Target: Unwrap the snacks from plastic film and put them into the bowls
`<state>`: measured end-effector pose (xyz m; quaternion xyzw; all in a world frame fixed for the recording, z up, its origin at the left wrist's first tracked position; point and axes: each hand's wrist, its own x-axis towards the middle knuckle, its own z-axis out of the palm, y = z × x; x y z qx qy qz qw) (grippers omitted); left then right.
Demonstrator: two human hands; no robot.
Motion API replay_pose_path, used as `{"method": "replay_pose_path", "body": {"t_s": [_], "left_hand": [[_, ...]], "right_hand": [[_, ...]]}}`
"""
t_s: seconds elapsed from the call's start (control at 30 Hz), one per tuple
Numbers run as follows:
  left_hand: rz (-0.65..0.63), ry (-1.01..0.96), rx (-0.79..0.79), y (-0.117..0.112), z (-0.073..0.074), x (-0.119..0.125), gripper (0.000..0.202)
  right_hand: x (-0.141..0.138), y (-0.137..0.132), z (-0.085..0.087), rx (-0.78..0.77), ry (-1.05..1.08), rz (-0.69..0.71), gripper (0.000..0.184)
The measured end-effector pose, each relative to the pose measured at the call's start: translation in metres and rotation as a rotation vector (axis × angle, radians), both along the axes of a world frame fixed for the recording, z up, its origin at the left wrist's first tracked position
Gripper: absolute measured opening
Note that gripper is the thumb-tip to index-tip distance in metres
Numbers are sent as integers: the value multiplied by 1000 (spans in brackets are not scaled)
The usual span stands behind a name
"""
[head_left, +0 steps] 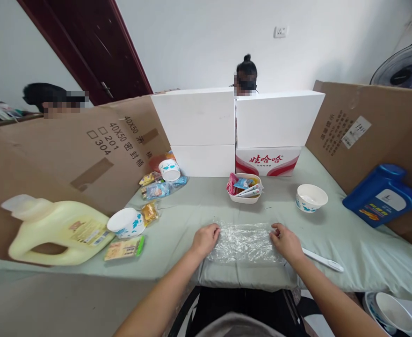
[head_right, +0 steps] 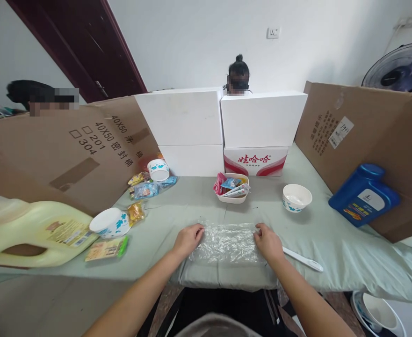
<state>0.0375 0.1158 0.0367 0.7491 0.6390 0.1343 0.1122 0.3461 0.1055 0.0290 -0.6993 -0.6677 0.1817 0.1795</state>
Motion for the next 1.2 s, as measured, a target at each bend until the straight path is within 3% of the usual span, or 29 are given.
{"method": "replay_pose_path", "body": {"t_s": [0.13, 0.33, 0.4, 0.5, 0.6, 0.73, 0.83, 0.93, 1.07, 1.2], "left_hand": [[28, 81, -14, 5, -3, -1, 16], [176, 155, 64, 1, 17, 16, 25], [43, 143, 116, -8, 18, 34, 27], [-292, 105, 134, -23, 6, 59, 39], [-398, 111, 42, -28, -12, 68, 65], [-387, 126, -21, -26, -21, 63, 69], [-384, 130, -14, -25, -19, 63, 68], [-384, 132, 11, -26, -20, 64, 67], [-339, 139, 57, -23, -29, 45, 71], [-151, 172, 83, -15, -38, -3, 63]], "right_hand": [[-2, -2, -3, 5, -111, -14, 33], [-6, -4, -12, 54, -266, 12, 33], [-9, -6, -15, 74, -306, 27, 34], [-7, -7, -18, 98, -356, 45, 34], [3, -4, -10, 121, -395, 32, 32], [8, -1, 10, 209, -425, 17, 35], [-9, -4, 13, 313, -390, 277, 40], [-28, -9, -2, 272, -354, 523, 55], [-34, -12, -23, 168, -359, 478, 67], [-31, -11, -25, 138, -363, 462, 68]]}}
